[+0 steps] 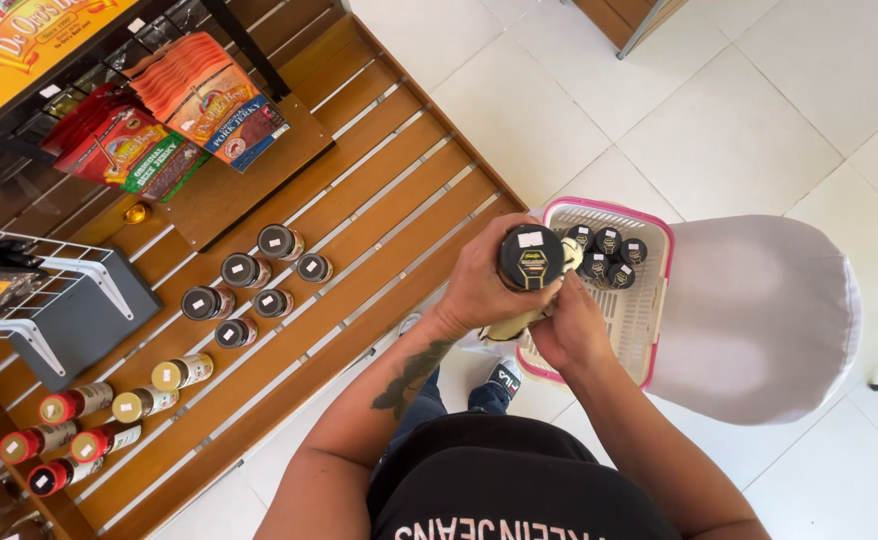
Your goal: The person wipes the tops of small jars with a yellow cloth and places them into a pink basket. They also wipe the wooden shelf surface with the cloth. The person repeats this process for several jars, picking them up from the shelf, cleaning them, and arranging them in the basket.
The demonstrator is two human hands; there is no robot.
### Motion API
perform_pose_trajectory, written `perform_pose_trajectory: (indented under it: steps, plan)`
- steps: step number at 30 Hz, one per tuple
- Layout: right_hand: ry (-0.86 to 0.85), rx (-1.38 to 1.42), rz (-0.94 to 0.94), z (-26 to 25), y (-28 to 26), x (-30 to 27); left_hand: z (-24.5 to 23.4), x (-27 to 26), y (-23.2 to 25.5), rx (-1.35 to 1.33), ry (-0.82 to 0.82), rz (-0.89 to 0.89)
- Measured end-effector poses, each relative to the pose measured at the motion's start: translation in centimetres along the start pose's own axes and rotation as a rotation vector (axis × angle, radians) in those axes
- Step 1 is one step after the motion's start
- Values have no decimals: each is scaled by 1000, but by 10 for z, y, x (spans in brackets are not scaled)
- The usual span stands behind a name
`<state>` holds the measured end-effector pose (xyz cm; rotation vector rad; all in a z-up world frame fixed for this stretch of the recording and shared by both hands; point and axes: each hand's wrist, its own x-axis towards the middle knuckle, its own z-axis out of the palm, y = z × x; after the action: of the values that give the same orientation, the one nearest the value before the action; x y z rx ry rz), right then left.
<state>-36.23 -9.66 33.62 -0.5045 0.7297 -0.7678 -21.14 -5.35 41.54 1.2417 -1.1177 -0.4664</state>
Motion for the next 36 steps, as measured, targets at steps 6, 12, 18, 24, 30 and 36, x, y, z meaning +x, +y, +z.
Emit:
perform_pose_trajectory:
  steps: [6, 12, 18, 24, 30, 36]
  plan:
    - [-39, -92, -192, 71, -19, -37, -22, 5, -3, 70, 43, 69]
    - [-179, -1008, -901, 94, -21, -46, -51, 10, -1, 47, -26, 8]
    - [-350, -928, -760, 156, -38, -24, -87, 12, 7, 110, -118, 118]
    - [-149, -324, -335, 182, 5, 18, -134, 27, 27, 95, -47, 121]
    - [-181, -285, -302, 223, 55, 11, -186, 42, 49, 29, -110, 148]
    - [-213, -258, -235, 240, 74, 12, -233, 49, 51, -25, -128, 122]
